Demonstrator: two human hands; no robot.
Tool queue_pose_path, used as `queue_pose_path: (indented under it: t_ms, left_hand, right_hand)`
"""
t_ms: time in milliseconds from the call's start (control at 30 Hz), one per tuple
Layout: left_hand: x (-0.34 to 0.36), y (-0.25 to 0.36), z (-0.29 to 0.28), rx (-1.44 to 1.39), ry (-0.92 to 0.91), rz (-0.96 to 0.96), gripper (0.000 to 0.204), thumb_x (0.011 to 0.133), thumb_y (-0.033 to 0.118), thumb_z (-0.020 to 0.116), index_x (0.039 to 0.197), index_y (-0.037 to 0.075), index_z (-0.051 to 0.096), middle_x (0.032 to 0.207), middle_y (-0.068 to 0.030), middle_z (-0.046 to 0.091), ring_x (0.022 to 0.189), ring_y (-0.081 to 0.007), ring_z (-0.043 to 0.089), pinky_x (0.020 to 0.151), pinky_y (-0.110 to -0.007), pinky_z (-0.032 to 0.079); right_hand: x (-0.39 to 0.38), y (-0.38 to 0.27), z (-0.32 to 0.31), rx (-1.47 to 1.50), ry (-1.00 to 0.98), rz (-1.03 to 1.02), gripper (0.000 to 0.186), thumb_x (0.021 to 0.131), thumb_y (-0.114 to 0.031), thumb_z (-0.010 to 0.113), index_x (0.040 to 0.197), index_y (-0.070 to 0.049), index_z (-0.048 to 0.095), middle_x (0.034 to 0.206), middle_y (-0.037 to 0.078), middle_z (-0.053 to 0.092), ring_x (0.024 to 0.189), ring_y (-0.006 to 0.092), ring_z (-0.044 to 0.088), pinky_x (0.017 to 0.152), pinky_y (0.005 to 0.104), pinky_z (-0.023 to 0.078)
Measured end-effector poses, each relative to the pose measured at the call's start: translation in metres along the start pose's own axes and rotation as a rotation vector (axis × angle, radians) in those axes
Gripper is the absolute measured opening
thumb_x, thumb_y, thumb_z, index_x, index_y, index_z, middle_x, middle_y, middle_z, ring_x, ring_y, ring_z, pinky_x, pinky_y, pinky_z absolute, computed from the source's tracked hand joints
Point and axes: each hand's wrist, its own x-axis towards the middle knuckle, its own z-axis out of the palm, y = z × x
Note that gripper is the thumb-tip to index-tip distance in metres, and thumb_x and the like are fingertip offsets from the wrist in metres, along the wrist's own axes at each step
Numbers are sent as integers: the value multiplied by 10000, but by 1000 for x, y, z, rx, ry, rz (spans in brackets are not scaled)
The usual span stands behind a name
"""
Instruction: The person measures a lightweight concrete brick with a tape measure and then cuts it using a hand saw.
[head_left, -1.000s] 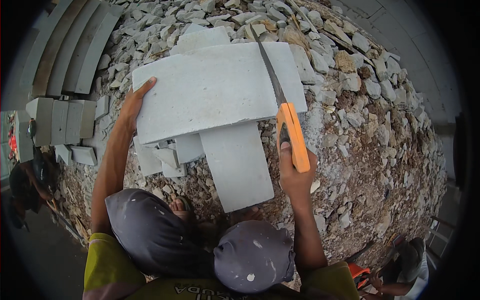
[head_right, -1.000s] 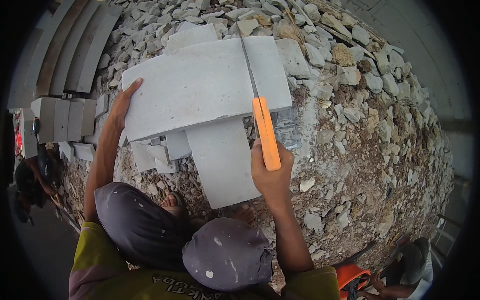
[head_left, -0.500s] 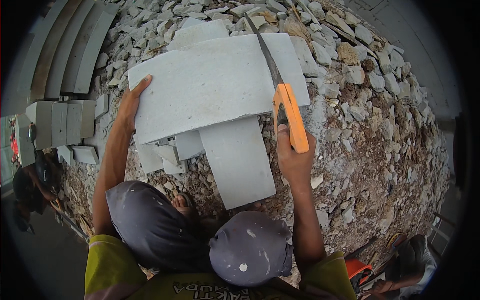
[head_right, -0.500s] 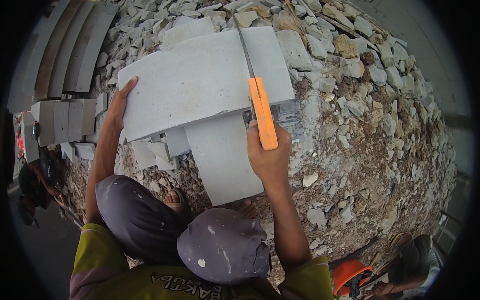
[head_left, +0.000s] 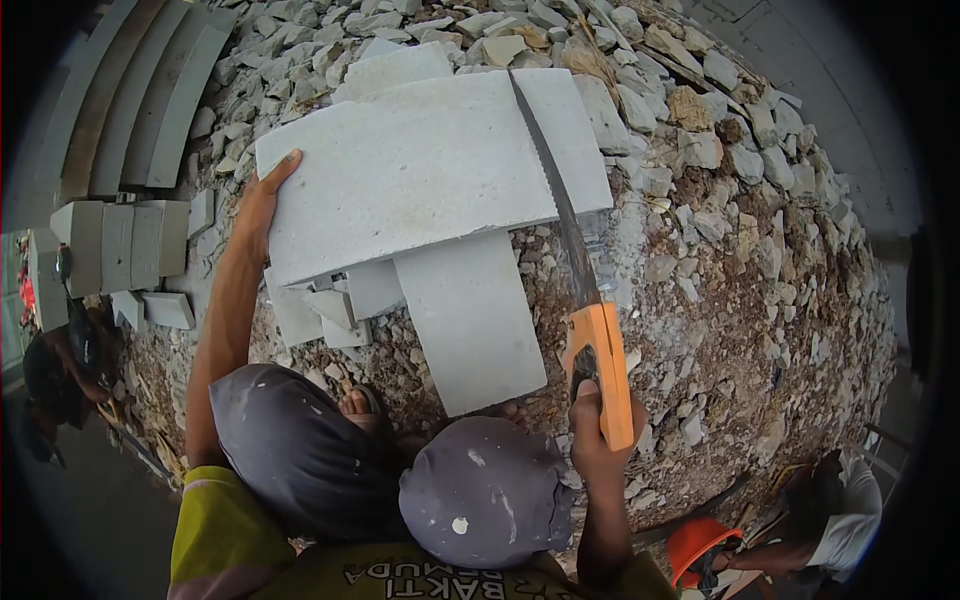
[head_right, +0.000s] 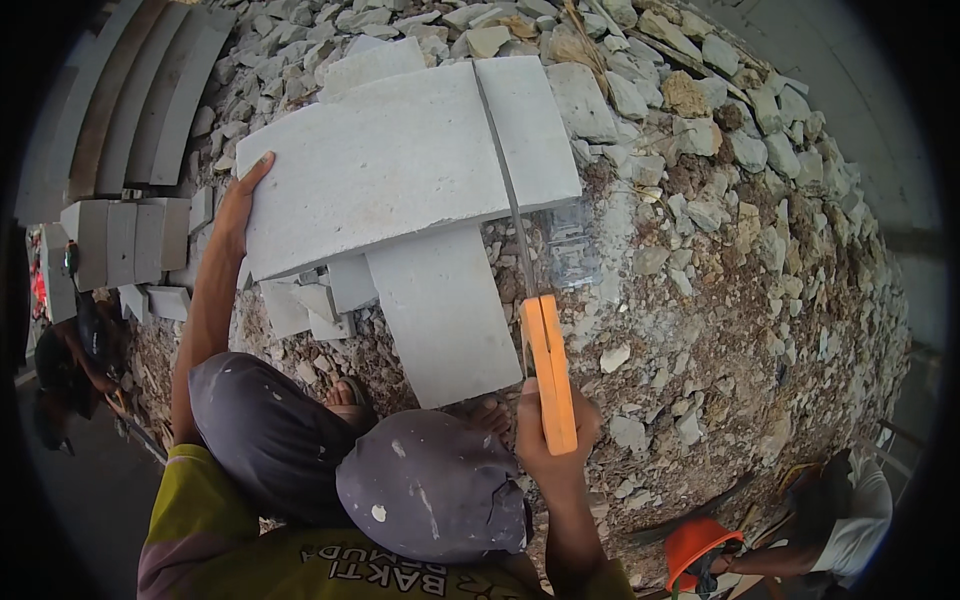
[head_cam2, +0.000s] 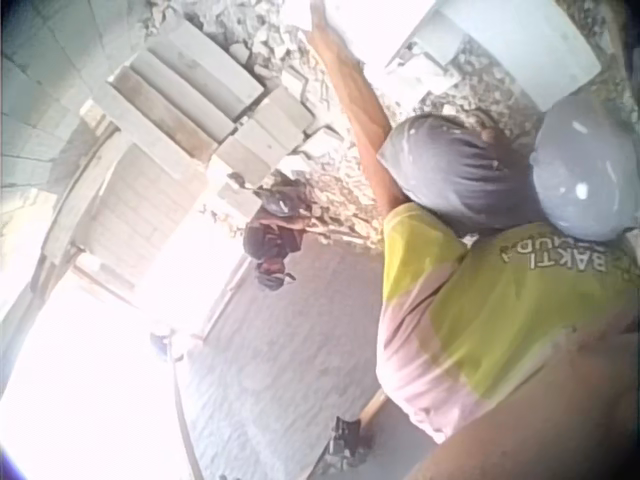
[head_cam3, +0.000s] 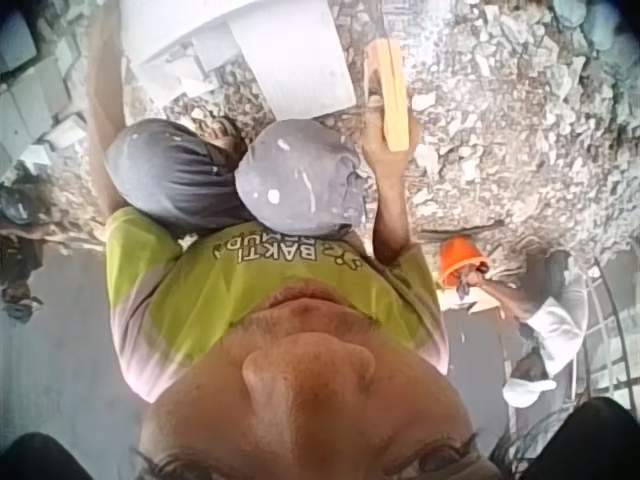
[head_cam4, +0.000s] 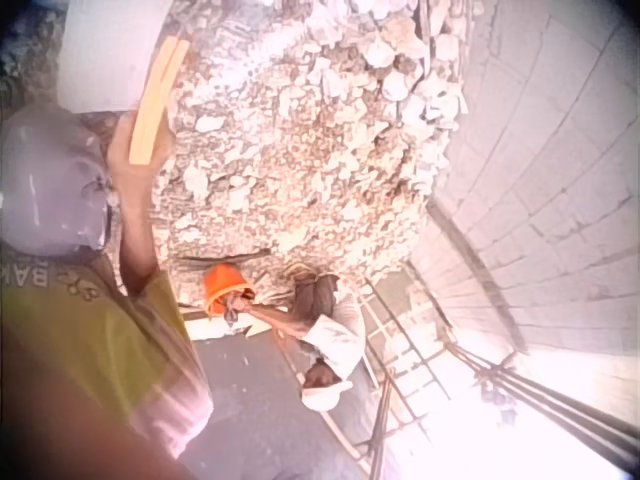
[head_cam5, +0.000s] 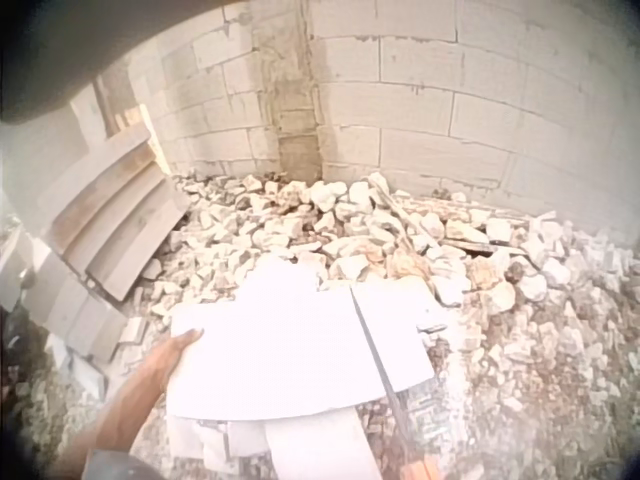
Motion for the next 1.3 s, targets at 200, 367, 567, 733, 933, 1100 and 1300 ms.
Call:
queue_pose_path:
  t_ms: [200, 367, 567, 733, 933, 1100, 1300]
  left_hand:
    - [11, 2, 0, 12, -44, -21, 863, 828, 479, 716, 1393, -57, 345, 1040, -195, 623, 878, -241, 686, 699, -370, 608]
    - [3, 2, -9, 20, -65, 17, 828, 833, 485, 707, 1373, -54, 385, 1026, -187, 631, 860, -244, 688, 712, -373, 605]
    - [4, 3, 14, -4, -98, -29, 702, 850, 493, 695, 1296, -18, 515, 980, -145, 671, 804, -210, 694, 691, -333, 587]
    - [2, -4, -7, 22, -32, -13, 730, 847, 479, 697, 1314, -39, 480, 1014, -161, 654, 829, -220, 686, 701, -348, 589]
    - [4, 8, 11, 9, -113, -80, 731, 857, 463, 686, 1346, -28, 454, 1048, -161, 643, 866, -227, 677, 732, -361, 585]
    - [2, 0, -3, -50, -74, -41, 719, 854, 465, 686, 1343, -15, 467, 1059, -158, 647, 880, -234, 679, 731, -354, 580]
    - [5, 0, 14, -26, -96, -53, 708, 851, 461, 689, 1338, -7, 477, 1080, -153, 651, 903, -224, 675, 756, -366, 576]
  right_hand:
    - [89, 16, 25, 13, -66, 6, 162, 883, -39, 574, 748, 46, 596, 557, 32, 523, 505, 68, 476, 473, 282, 371]
    - [19, 15, 6, 7, -13, 34, 110, 854, 4, 590, 761, 61, 604, 565, 39, 532, 520, 66, 478, 481, 285, 381]
    - [116, 23, 32, -43, -60, 108, 148, 864, -22, 604, 737, 52, 584, 548, 34, 507, 510, 71, 462, 462, 302, 355]
    - [10, 16, 4, 97, -15, 131, 153, 879, -50, 597, 760, 45, 586, 591, 28, 530, 512, 86, 465, 469, 296, 355]
    - [88, 13, 26, 49, -62, 52, 169, 869, -55, 605, 736, 40, 565, 575, 35, 514, 509, 75, 439, 467, 294, 349]
    - [0, 12, -8, 12, -32, 39, 141, 858, -9, 575, 733, 56, 587, 580, 78, 550, 490, 93, 491, 457, 294, 377]
    - [97, 25, 27, -16, -51, 58, 100, 849, -11, 575, 784, 60, 603, 594, 77, 571, 496, 107, 517, 469, 302, 400]
